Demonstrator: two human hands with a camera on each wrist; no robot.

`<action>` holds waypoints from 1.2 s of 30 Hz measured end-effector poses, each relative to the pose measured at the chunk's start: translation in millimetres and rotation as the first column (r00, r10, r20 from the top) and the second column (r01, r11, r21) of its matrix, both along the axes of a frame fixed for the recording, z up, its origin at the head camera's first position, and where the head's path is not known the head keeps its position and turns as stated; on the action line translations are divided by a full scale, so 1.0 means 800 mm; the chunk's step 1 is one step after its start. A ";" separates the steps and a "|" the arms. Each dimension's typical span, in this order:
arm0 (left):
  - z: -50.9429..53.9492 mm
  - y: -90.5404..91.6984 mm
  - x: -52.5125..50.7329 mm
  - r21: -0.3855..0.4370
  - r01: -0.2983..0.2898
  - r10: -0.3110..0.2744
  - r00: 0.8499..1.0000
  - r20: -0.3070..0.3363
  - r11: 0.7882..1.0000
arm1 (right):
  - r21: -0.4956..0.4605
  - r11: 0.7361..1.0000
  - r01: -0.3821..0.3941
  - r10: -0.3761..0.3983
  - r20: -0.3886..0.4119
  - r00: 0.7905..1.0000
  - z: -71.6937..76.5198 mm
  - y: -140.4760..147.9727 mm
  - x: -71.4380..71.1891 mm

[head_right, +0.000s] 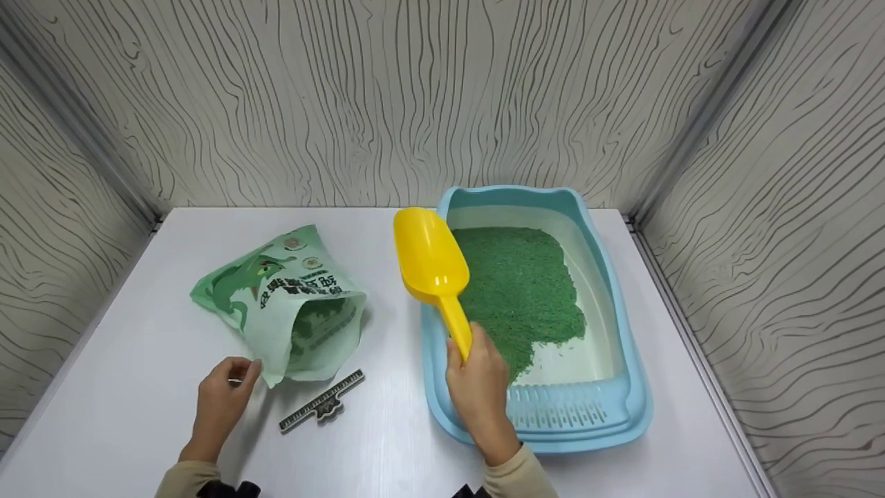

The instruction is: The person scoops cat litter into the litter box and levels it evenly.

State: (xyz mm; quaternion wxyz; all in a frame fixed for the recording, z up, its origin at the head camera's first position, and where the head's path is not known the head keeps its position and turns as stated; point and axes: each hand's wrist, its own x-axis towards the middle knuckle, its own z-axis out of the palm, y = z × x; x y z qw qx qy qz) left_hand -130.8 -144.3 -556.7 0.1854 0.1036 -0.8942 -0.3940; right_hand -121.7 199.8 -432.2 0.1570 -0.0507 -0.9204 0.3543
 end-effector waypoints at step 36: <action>0.009 -0.049 0.005 0.010 -0.023 0.022 0.994 0.105 1.000 | -0.136 0.986 -0.094 0.096 0.012 0.995 -0.058 -0.099 -0.009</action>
